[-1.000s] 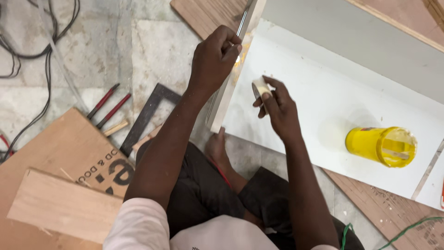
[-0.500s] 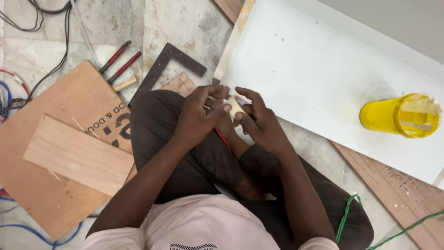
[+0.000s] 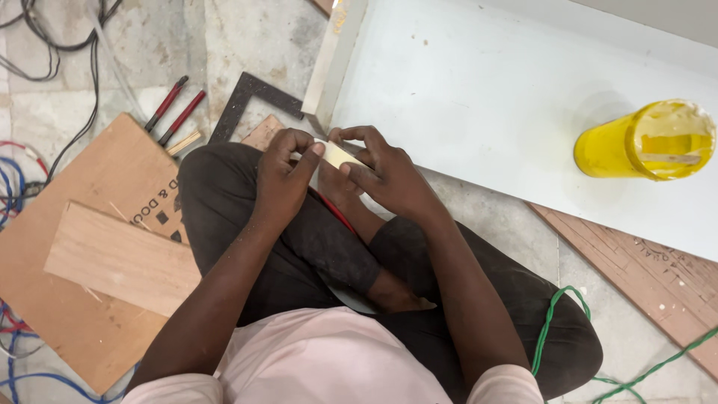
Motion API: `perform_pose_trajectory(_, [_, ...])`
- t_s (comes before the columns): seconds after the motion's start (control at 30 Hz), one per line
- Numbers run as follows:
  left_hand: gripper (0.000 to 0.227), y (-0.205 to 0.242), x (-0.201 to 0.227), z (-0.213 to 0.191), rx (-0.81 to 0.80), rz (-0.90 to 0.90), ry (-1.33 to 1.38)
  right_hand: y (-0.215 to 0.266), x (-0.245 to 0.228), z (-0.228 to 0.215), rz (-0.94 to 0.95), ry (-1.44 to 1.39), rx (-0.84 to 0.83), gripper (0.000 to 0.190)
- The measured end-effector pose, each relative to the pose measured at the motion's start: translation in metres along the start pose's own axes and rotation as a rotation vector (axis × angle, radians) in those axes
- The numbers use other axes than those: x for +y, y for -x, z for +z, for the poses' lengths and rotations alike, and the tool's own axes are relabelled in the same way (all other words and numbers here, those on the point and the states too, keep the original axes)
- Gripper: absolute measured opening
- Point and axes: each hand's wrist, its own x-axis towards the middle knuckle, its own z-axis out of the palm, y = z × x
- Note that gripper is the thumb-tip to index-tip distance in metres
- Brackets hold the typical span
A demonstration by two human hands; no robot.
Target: The person sits on the floor and applies masking tape to the edge of a white wooden panel. They repeatedly smooth the tape along the edge and tear off pieces from a roll to cover the seam.
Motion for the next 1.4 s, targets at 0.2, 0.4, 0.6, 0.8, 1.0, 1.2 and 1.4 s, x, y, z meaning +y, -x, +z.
perform_pose_trajectory(0.2, [0.014,-0.022,0.02,-0.005,0.072,0.308,-0.349,-0.006,0.006,-0.016,0.024,-0.042,0.1,0.043])
perform_pose_trajectory(0.4, [0.035,-0.148,-0.006,0.016,0.099,0.478,-0.531,-0.016,0.036,-0.041,0.049,-0.097,0.37,0.04])
perform_pose_trajectory(0.6, [0.032,-0.226,-0.031,0.057,0.178,0.297,-0.701,-0.028,0.057,-0.044,0.05,-0.151,0.419,0.038])
perform_pose_trajectory(0.8, [0.035,-0.227,-0.031,0.06,0.232,0.303,-0.66,-0.037,0.06,-0.038,0.074,-0.176,0.389,0.038])
perform_pose_trajectory(1.0, [0.031,-0.234,-0.032,0.063,0.262,0.274,-0.657,-0.037,0.058,-0.038,0.109,-0.174,0.375,0.039])
perform_pose_trajectory(1.2, [0.029,-0.238,-0.038,0.063,0.257,0.227,-0.587,-0.038,0.063,-0.038,0.093,-0.206,0.378,0.04])
perform_pose_trajectory(1.4, [0.026,-0.241,-0.041,0.057,0.205,0.223,-0.519,-0.039,0.064,-0.038,0.11,-0.197,0.374,0.04])
